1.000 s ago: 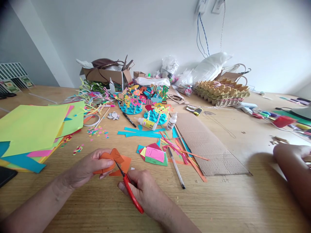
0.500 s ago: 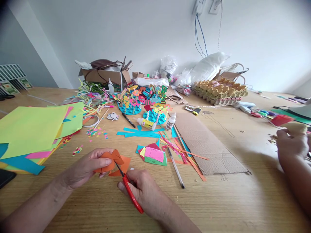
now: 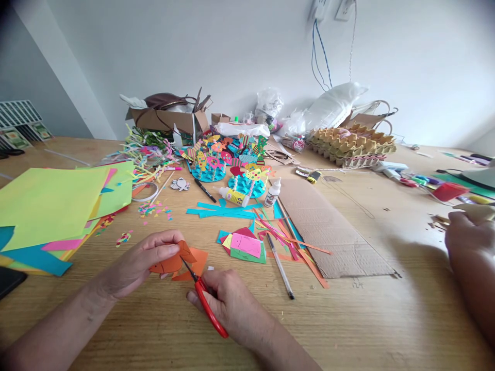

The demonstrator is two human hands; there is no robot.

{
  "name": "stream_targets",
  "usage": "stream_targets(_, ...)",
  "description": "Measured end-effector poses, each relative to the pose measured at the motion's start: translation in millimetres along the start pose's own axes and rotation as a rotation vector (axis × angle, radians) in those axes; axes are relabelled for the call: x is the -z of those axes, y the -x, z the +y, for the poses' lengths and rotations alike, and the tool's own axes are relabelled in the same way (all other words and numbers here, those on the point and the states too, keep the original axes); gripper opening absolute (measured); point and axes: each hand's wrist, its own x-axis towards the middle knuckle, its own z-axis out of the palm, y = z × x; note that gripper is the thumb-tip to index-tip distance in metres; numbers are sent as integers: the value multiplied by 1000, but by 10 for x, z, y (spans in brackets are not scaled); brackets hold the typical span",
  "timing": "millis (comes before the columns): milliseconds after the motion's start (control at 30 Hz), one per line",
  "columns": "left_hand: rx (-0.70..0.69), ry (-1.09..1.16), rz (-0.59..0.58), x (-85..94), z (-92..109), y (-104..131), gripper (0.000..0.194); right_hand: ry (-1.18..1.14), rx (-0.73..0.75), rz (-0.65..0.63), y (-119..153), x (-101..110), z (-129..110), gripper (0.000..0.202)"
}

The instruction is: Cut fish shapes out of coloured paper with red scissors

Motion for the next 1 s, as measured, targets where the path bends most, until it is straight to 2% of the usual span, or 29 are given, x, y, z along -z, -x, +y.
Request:
stream_targets(233,-17,130,94,-1,-61,-10,15,-70,-39,12,-13,-26,16,31)
stream_targets(367,-21,198,145,-44,-80,-7,11,-207,-32,52,-24,-62,23,37)
stream_targets(500,0,234,116,-107,-84,-6,13,-358,-14,77,-34,-83,11,47)
stream_targets(633,10,264,95,-155,-120,-6,18,-459,18,52,-50,-97,22,49)
stream_targets(1000,66,394,120,-116,-147,-8,16,-476,91,-33,-30,-79,14,49)
